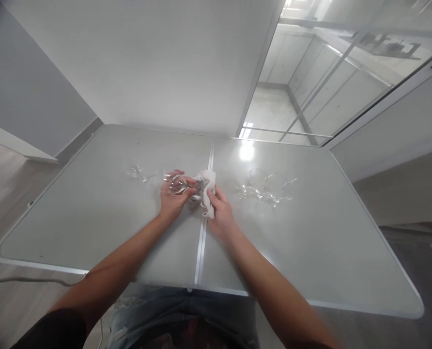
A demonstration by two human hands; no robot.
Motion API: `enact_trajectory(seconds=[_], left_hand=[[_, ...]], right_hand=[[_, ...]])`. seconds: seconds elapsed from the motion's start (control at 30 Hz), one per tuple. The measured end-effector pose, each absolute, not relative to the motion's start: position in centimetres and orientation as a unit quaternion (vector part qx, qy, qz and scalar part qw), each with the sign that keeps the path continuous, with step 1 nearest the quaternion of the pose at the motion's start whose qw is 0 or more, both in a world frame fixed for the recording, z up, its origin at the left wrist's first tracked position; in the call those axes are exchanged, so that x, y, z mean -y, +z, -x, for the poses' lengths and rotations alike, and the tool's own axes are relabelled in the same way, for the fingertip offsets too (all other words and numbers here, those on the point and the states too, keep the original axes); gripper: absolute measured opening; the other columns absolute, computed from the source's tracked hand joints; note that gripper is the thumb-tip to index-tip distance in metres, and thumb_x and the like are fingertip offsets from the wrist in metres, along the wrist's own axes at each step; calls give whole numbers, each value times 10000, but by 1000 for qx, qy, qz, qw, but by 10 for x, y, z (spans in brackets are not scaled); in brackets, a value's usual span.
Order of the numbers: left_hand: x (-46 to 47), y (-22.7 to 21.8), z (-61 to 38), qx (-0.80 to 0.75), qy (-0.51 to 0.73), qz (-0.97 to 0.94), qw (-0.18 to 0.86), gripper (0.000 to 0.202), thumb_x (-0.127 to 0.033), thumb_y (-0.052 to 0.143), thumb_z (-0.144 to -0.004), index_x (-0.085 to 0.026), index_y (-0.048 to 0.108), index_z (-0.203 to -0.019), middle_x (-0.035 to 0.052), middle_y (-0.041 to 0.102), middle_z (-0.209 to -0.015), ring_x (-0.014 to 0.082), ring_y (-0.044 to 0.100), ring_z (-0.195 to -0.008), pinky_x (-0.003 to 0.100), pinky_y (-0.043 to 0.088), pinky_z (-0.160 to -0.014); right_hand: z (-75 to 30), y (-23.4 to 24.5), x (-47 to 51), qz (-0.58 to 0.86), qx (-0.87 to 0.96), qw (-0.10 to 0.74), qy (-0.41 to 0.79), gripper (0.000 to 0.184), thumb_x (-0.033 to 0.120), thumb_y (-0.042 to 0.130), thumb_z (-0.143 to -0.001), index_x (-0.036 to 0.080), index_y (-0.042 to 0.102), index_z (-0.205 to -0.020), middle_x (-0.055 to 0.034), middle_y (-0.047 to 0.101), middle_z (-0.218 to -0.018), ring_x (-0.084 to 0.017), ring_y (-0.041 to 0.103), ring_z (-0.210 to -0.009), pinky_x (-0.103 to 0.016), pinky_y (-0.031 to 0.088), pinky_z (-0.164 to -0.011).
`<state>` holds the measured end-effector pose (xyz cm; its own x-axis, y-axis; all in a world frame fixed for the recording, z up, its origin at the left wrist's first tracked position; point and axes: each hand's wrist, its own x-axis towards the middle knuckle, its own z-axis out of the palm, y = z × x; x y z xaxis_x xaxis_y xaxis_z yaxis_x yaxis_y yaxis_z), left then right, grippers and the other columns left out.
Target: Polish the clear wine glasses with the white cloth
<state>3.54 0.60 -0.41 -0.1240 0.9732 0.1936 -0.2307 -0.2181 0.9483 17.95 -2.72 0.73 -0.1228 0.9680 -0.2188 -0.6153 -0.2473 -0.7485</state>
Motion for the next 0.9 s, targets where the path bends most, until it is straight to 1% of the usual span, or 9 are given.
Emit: enact_trajectory(seconds=[0.07, 0.13, 0.23, 0.3, 0.47, 0.57, 0.7, 0.77, 0.9], left_hand=[[-3, -6, -37, -413, 618, -481, 466, 395, -364, 889, -677, -218, 619, -926, 48, 741, -932, 228, 731, -896, 447, 608, -874], [-3, -6, -36, -417, 626, -481, 450, 361, -374, 879, -690, -217, 613, -878, 54, 749, -924, 244, 737, -905, 466, 615, -854], [-7, -6, -32, -439, 661, -443, 417, 382, -365, 883, -685, -211, 591, -877, 45, 742, -875, 246, 744, -922, 432, 617, -840], [-10, -5, -29, -450, 671, -430, 403, 386, -353, 882, -683, -203, 581, -871, 31, 728, -845, 237, 745, -926, 400, 612, -850], [-5, -3, -30, -424, 624, -481, 446, 349, -331, 869, -694, -193, 579, -830, 16, 689, -862, 226, 746, -917, 328, 617, -754], [-2, -1, -31, -401, 618, -495, 460, 324, -297, 862, -706, -194, 578, -822, 17, 681, -869, 228, 745, -927, 332, 616, -766], [-6, 0, -31, -437, 661, -448, 414, 346, -291, 861, -714, -199, 562, -862, 27, 709, -864, 217, 741, -922, 338, 610, -793], [-8, 0, -30, -453, 658, -441, 409, 359, -305, 867, -706, -199, 558, -855, 27, 714, -856, 219, 740, -922, 338, 607, -791], [-5, 0, -32, -424, 623, -480, 449, 354, -304, 886, -674, -195, 577, -807, 25, 694, -850, 237, 743, -929, 353, 612, -789]], right_hand=[[-180, 7, 27, 367, 249, 563, 697, 289, 355, 731, -851, 255, 687, -1119, 22, 595, -844, -87, 497, -656, -195, 424, -548], [-178, 6, 27, 379, 258, 550, 698, 295, 365, 737, -845, 249, 686, -1112, 25, 582, -808, -91, 498, -648, -196, 425, -543], [-174, 6, 31, 380, 299, 525, 701, 304, 376, 742, -840, 234, 682, -1103, 27, 565, -776, -93, 489, -624, -200, 420, -528], [-172, 7, 33, 377, 312, 528, 694, 318, 375, 739, -841, 236, 676, -1120, 25, 564, -786, -90, 477, -614, -198, 413, -519], [-177, 8, 32, 380, 270, 568, 679, 335, 378, 721, -852, 262, 671, -1162, 21, 557, -816, -88, 470, -629, -188, 405, -509], [-176, 8, 33, 390, 281, 542, 689, 337, 419, 709, -860, 257, 679, -1153, 19, 544, -782, -93, 459, -618, -192, 407, -509], [-171, 9, 37, 381, 340, 510, 692, 343, 427, 704, -866, 243, 683, -1154, 13, 554, -780, -102, 465, -636, -198, 420, -540], [-171, 9, 38, 381, 337, 518, 688, 334, 413, 702, -869, 242, 683, -1155, 13, 555, -786, -100, 460, -634, -198, 416, -539], [-175, 8, 36, 395, 286, 556, 673, 355, 381, 703, -860, 262, 664, -1192, 27, 535, -760, -93, 437, -598, -197, 385, -505]])
